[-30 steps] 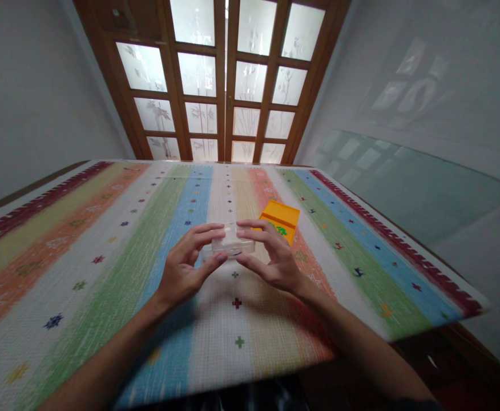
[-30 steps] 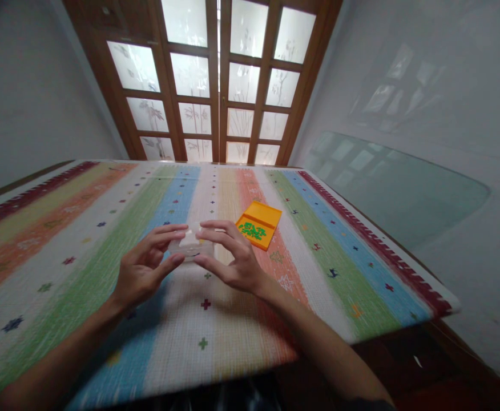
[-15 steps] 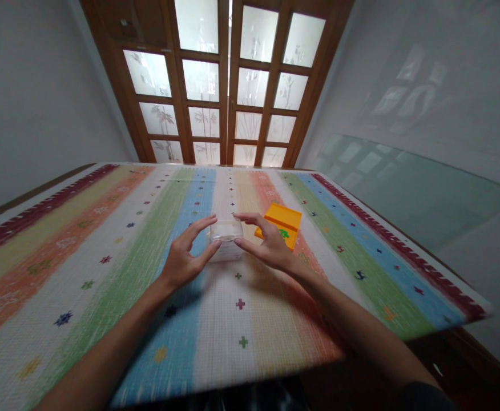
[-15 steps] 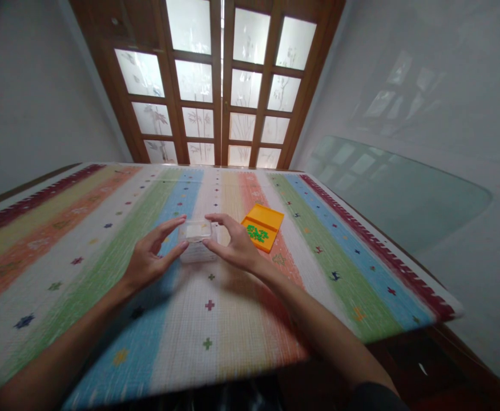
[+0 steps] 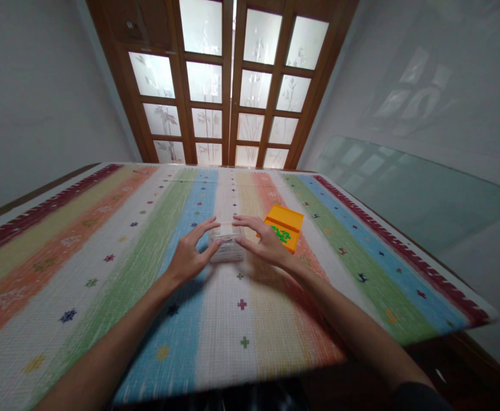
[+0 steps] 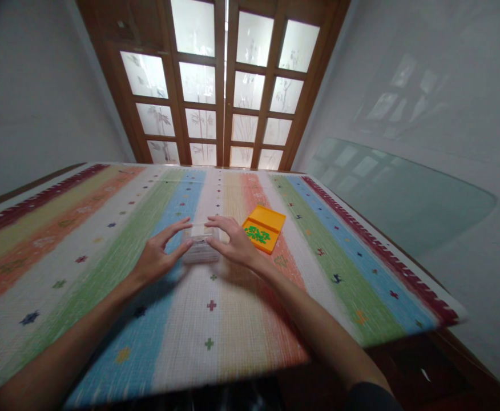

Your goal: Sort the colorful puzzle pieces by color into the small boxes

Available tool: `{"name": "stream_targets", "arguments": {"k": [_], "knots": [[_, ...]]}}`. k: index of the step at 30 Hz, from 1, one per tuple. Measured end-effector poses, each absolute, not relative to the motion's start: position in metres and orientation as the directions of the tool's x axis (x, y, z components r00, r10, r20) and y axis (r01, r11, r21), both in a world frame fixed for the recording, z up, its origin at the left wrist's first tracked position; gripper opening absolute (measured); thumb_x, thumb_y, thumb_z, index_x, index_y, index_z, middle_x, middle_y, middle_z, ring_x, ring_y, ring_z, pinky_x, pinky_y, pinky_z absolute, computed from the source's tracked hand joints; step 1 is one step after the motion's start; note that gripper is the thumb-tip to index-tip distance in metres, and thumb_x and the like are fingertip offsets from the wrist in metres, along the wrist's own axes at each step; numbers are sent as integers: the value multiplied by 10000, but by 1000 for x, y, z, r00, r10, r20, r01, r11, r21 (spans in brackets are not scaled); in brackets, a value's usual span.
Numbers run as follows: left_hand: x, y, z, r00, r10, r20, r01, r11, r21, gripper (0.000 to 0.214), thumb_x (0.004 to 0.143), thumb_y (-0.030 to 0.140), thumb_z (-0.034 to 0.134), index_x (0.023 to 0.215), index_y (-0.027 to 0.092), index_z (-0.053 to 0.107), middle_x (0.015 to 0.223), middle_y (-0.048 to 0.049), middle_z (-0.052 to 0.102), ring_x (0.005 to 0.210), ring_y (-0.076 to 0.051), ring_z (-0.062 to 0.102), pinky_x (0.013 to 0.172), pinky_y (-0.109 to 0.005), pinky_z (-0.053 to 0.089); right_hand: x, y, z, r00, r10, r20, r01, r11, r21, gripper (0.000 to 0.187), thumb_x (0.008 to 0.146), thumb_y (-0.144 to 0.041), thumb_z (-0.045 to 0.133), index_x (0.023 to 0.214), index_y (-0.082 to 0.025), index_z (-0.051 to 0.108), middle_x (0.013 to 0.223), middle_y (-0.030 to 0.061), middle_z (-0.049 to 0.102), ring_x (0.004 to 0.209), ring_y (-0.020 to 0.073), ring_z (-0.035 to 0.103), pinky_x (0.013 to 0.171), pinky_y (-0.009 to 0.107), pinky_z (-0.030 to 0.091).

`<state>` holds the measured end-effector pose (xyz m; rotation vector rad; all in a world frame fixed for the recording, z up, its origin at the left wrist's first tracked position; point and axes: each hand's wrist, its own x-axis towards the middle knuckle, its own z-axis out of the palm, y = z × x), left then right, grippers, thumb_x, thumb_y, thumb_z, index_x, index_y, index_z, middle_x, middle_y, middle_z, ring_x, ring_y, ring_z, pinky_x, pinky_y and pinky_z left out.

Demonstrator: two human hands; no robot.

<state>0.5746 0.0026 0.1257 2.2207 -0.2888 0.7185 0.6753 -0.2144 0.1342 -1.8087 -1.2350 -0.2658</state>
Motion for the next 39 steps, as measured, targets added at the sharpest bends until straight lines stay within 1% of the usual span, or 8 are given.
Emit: {"name": "stream_targets", "arguments": {"k": [4, 8, 12, 15, 19, 24, 33, 39], "knots": [[572, 3, 129, 823, 35, 567, -396, -679, 617, 433, 922, 452, 629, 1284, 214, 623, 1484, -129, 566, 1342, -301, 565, 1146, -539, 428, 679, -222, 144, 523, 592, 613, 811, -123, -572, 327, 941, -408, 650, 1240, -276, 673, 1386, 98, 633, 1299, 258, 562, 1110, 483, 404], [569, 5, 132, 816, 84, 571, -388, -652, 651, 477, 938, 469, 598, 1338, 209, 579, 1469, -134, 577, 1328, -294, 573, 1125, -524, 449, 704, -248, 154, 694, 349, 629, 714, -226, -663, 310, 915, -459, 622, 1119, -234, 677, 1199, 98, 701, 1080, 250, 646, 937, 435, 510], [568, 7, 133, 736, 133, 664, -410, -693, 593, 389, 956, 415, 576, 1277, 198, 607, 1317, -117, 671, 1193, -260, 649, 1054, -468, 505, 739, -288, 152, 880, 13, 475, 434, -430, -792, 286, 812, -383, 691, 1007, -179, 640, 994, 97, 715, 825, 216, 651, 765, 349, 526], [565, 6, 135, 586, 117, 802, -458, -769, 447, 202, 951, 327, 588, 1073, 188, 671, 1053, -75, 738, 984, -216, 692, 918, -382, 552, 754, -316, 145, 962, -179, 208, 62, -595, -801, 178, 827, -327, 689, 903, -176, 632, 882, 76, 710, 724, 177, 633, 687, 283, 492], [557, -1, 135, 397, -67, 916, -571, -799, 189, 185, 924, 170, 596, 742, 192, 613, 674, -4, 645, 643, -147, 606, 654, -278, 503, 757, -335, 131, 984, -178, -8, -117, -606, -787, 254, 876, -315, 665, 677, -164, 619, 535, 28, 590, 438, 129, 487, 461, 246, 365], [550, -22, 124, 332, -370, 868, -715, -698, -24, 237, 916, 136, 576, 687, 191, 600, 579, 20, 555, 522, -123, 491, 523, -268, 404, 756, -333, 121, 977, -178, -117, -196, -536, -821, 348, 891, -298, 675, 584, -161, 584, 371, -34, 409, 339, 79, 314, 361, 217, 208], [547, -35, 110, 411, -477, 777, -761, -649, 4, 265, 967, 158, 511, 722, 192, 607, 549, 34, 509, 485, -117, 436, 472, -273, 363, 757, -327, 122, 967, -119, -223, -249, -294, -923, 313, 845, -181, 683, 589, -189, 503, 340, -44, 428, 284, 53, 290, 293, 163, 177], [546, -35, 114, 434, -485, 759, -754, -657, 11, 250, 956, 162, 506, 735, 201, 614, 541, 29, 524, 470, -117, 453, 459, -272, 376, 754, -326, 117, 983, -3, -181, -181, -71, -981, 138, 831, -159, 628, 728, -182, 538, 478, -7, 577, 364, 121, 528, 344, 183, 432]]}}
